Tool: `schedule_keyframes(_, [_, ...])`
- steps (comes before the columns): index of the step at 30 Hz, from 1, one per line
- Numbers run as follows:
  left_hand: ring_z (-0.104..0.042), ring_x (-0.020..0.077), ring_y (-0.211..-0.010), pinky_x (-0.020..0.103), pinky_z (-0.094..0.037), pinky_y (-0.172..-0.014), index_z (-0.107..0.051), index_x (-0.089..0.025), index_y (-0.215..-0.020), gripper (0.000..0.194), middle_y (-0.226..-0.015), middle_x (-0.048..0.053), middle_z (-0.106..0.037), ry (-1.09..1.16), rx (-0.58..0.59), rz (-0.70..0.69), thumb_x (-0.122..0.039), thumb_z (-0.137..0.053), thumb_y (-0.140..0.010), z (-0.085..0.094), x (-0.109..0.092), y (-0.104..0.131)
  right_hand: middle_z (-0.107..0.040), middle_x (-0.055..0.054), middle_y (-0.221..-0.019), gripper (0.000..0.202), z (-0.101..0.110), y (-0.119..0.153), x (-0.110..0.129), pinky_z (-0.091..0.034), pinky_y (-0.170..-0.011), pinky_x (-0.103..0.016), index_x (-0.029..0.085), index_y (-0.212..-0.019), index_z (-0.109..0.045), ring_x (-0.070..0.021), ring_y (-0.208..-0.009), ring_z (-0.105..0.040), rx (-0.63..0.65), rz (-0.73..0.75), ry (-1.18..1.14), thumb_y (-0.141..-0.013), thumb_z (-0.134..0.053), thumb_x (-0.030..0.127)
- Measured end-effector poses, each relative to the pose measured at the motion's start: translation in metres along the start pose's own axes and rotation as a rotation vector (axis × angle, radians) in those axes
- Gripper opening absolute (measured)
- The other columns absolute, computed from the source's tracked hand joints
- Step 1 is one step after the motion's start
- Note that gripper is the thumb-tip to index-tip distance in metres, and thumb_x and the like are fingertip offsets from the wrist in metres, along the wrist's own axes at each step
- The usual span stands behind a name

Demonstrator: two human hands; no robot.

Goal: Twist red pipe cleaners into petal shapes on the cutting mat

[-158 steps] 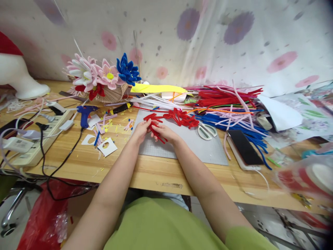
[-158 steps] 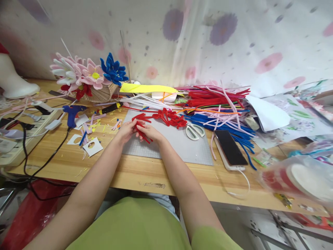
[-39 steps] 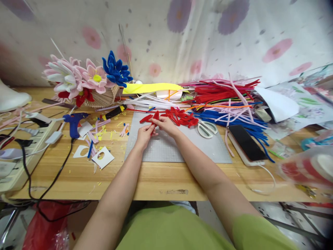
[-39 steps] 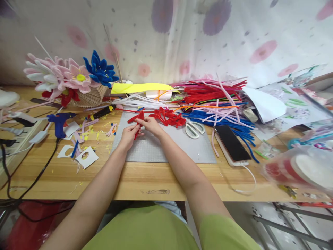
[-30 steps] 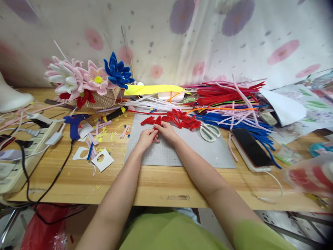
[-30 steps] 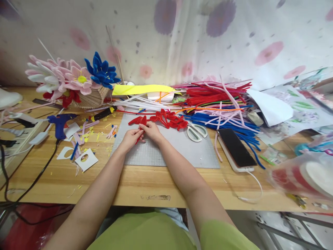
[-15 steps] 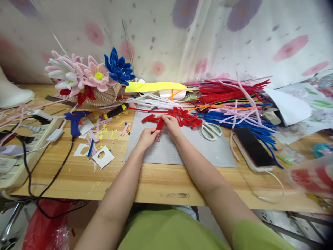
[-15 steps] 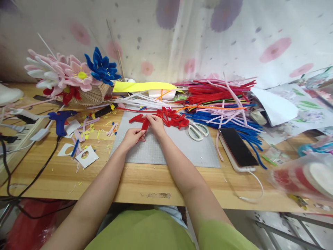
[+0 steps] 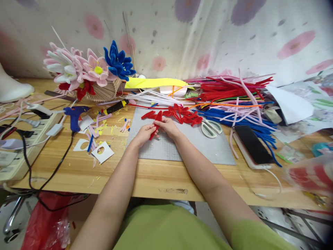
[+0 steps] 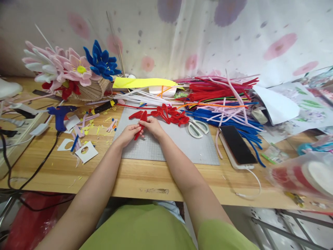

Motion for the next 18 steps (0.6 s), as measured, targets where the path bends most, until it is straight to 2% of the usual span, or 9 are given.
schedule_keyframes(5, [-0.061, 0.0102, -0.059, 0.023, -0.045, -0.063, -0.062, -0.012, -0.069, 0.004, -0.068, 0.0, -0.061, -0.019, 0.119, -0.025, -0.011, -0.06, -0.072, -0.0051, -0.0038, 0.0043, -0.058, 0.0, -0.05, 0.035, 0.0011, 0.0008, 0.0006, -0.037, -0.044, -0.022, 0.013, -0.067, -0.06, -0.0089, -0.042, -0.05, 0.011, -0.044, -0.038, -0.057, -0.076, 0.043])
schedule_keyframes(8, [-0.062, 0.0115, -0.067, 0.023, -0.045, -0.067, -0.064, -0.012, -0.074, 0.008, -0.074, 0.002, -0.063, -0.014, 0.179, -0.043, -0.007, -0.061, -0.067, -0.0084, -0.0066, 0.0072, -0.06, -0.001, -0.052, 0.037, 0.0004, 0.0023, -0.0011, -0.039, -0.044, -0.022, 0.013, -0.068, -0.06, -0.0088, -0.043, -0.051, 0.034, -0.087, -0.059, -0.055, -0.077, 0.042])
schedule_keyframes(13, [-0.063, 0.0133, -0.068, 0.023, -0.044, -0.066, -0.065, -0.01, -0.078, 0.018, -0.075, 0.005, -0.066, -0.009, 0.198, -0.038, -0.005, -0.064, -0.061, -0.0084, -0.0077, 0.0092, -0.058, 0.0, -0.05, 0.036, 0.0005, 0.0028, -0.0005, -0.038, -0.044, -0.022, 0.013, -0.068, -0.06, -0.009, -0.042, -0.05, 0.045, -0.069, -0.031, -0.057, -0.076, 0.042])
schedule_keyframes(18, [-0.061, 0.0116, -0.068, 0.023, -0.045, -0.068, -0.065, -0.012, -0.077, 0.017, -0.074, 0.003, -0.066, -0.039, 0.185, -0.078, -0.012, -0.071, -0.061, -0.011, -0.007, 0.0071, -0.059, 0.0, -0.054, 0.035, 0.0067, -0.0014, -0.0054, -0.036, -0.045, -0.022, 0.013, -0.069, -0.062, -0.0087, -0.045, -0.05, -0.004, -0.062, -0.029, -0.055, -0.077, 0.042])
Point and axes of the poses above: each hand's wrist, its own y-axis away from the middle knuckle, its own z-axis out of the back of the hand, x = y × z, the point moved 9 cm from there along -y, towards the middle knuckle
